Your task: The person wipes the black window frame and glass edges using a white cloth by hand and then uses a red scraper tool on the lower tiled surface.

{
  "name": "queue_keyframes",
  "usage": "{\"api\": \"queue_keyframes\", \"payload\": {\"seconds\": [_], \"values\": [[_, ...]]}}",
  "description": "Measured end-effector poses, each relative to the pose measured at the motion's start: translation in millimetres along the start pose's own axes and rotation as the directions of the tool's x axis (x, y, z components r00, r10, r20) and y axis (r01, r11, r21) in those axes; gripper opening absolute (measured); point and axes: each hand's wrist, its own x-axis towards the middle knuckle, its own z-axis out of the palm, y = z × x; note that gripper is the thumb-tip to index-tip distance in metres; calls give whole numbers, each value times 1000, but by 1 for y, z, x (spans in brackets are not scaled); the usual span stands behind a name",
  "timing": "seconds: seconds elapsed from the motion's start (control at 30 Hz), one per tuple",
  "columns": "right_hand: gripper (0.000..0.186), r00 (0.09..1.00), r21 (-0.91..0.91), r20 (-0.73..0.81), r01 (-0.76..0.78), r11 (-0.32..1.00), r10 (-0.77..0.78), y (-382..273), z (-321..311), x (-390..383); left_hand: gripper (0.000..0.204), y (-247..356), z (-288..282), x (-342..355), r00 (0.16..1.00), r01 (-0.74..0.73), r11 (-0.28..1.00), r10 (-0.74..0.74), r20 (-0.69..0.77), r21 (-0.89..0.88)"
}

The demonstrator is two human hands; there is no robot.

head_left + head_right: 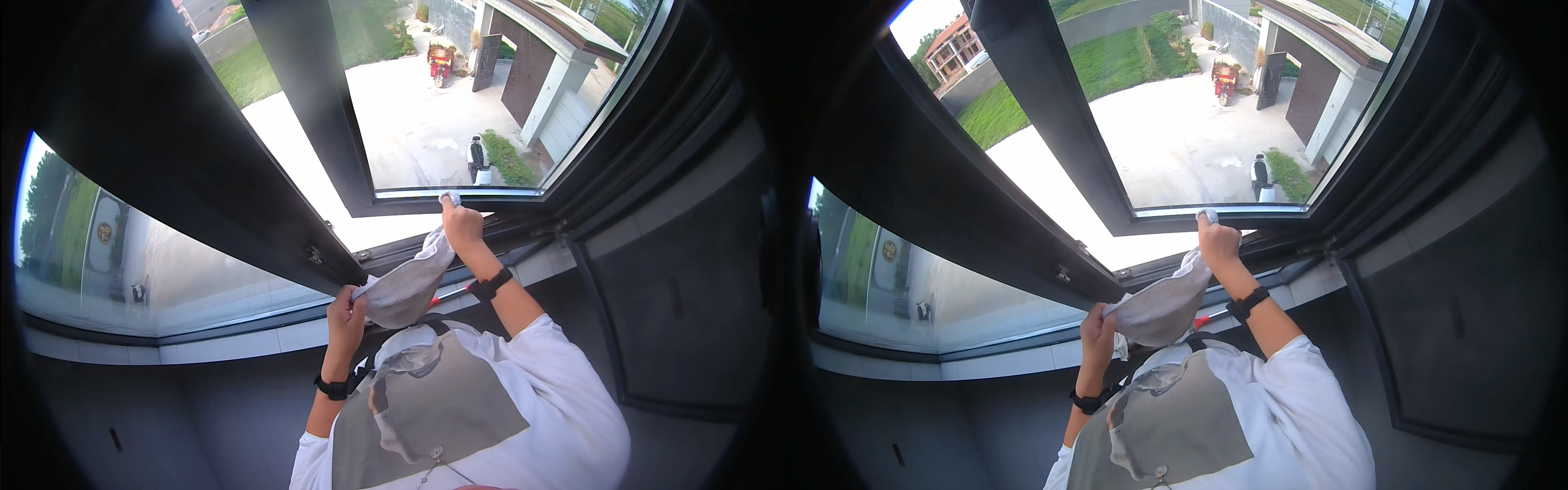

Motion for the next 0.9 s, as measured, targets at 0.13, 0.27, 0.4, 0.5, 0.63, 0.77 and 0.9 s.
{"api": "queue_keyframes", "payload": {"seconds": [0.13, 0.27, 0.4, 0.5, 0.63, 0.77, 0.9], "values": [[15, 988, 132, -125, 112, 985, -96, -56, 18, 21, 14, 0, -1, 1, 1000, 5, 1000, -5, -4, 2], [21, 981, 272, -96, 190, 943, -169, -48, 5, 20, 14, -1, 5, 8, 999, -13, 999, 12, 50, 33], [20, 999, 270, -41, 16, 963, -5, 33, -9, -7, 15, 11, 12, 15, 991, -29, 995, 17, 130, 92], [22, 988, 149, -99, -106, 983, 122, 108, -11, -33, 15, 9, 17, 27, 979, -24, 997, 9, 202, 72], [21, 939, 34, -6, -344, 938, 344, 177, -28, -48, 15, 8, 34, 45, 935, -44, 999, 51, 351, -28], [25, 926, -113, -35, -377, 919, 375, 197, -20, -55, 15, 35, 63, 53, 825, -214, 973, 135, 549, 83], [29, 924, -184, -32, -381, 906, 382, 180, -38, -47, 15, 39, 67, 50, 822, -216, 974, 142, 552, 71]]}}
